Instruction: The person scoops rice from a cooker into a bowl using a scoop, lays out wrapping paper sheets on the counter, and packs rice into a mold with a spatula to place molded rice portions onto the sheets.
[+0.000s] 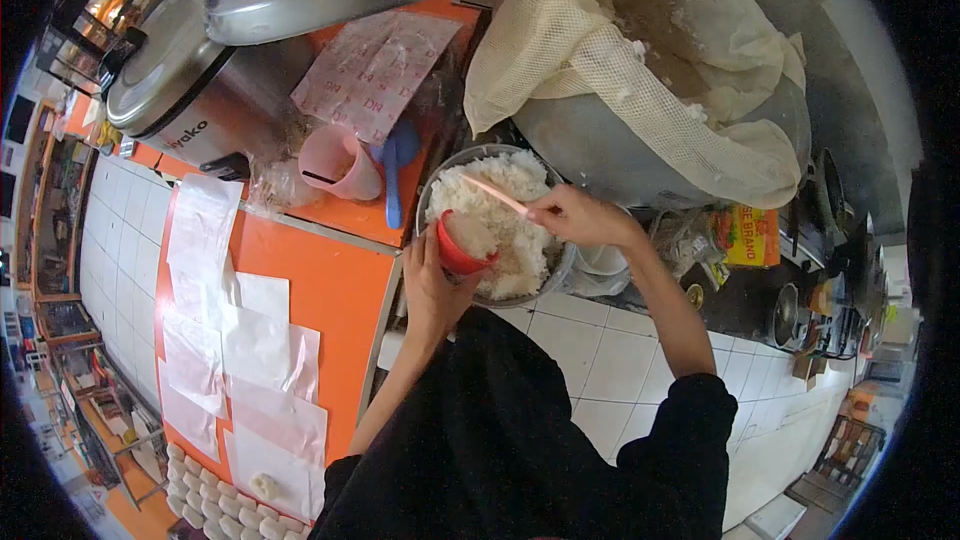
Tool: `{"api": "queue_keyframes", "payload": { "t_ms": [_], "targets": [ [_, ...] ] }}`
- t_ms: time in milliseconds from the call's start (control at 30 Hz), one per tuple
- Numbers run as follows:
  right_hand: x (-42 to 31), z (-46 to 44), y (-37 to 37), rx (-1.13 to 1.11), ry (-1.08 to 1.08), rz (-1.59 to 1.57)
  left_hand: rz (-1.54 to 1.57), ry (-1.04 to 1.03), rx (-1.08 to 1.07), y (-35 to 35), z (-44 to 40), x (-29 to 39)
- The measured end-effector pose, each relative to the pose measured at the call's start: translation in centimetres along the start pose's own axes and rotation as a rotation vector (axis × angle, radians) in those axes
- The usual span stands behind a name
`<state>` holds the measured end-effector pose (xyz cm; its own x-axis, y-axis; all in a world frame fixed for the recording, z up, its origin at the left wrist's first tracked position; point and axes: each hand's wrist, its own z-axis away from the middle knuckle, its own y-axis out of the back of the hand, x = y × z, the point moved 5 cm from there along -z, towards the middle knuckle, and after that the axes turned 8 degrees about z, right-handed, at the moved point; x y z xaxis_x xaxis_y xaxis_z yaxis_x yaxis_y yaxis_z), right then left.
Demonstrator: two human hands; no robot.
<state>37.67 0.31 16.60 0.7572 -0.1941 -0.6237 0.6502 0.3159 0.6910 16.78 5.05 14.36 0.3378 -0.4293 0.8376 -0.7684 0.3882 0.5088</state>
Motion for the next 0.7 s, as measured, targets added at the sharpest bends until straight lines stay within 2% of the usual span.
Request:
{"api": "queue_keyframes", "payload": {
  "t_ms": [100,200,300,400,500,600,700],
  "targets": [
    [-0.4,1.2,-0.2,-0.259,-0.155,-0.273,-0.016,-0.013,0.001,-0.1,0.0,0.2],
    [0.7,1.7,-1.1,-0.415,-0.186,-0.403,-0.035,-0.043,-0.026,-0.2,-0.1,-0.1],
    [0.9,2.7,-3.5,-0.283,-0.157,-0.375,-0.048,-0.077,-0.056,-0.3,-0.4,0.2],
    [-1.9,4.8,-5.7,0.077,0.097,-0.211,-0.044,-0.120,-0.051,-0.4,-0.2,0.2],
    [-3.6,7.3,-4.0,0.224,-0.102,-0.165,-0.081,-0.092,-0.073,0.2,-0.1,0.3],
    [-1.4,7.1,-3.8,0.225,-0.280,-0.453,-0.054,-0.126,-0.063,0.4,0.2,0.4],
    [-1.5,4.5,-5.8,0.261,-0.202,-0.381,-0.018,-0.143,-0.060,0.2,0.1,-0.3]
  ]
}}
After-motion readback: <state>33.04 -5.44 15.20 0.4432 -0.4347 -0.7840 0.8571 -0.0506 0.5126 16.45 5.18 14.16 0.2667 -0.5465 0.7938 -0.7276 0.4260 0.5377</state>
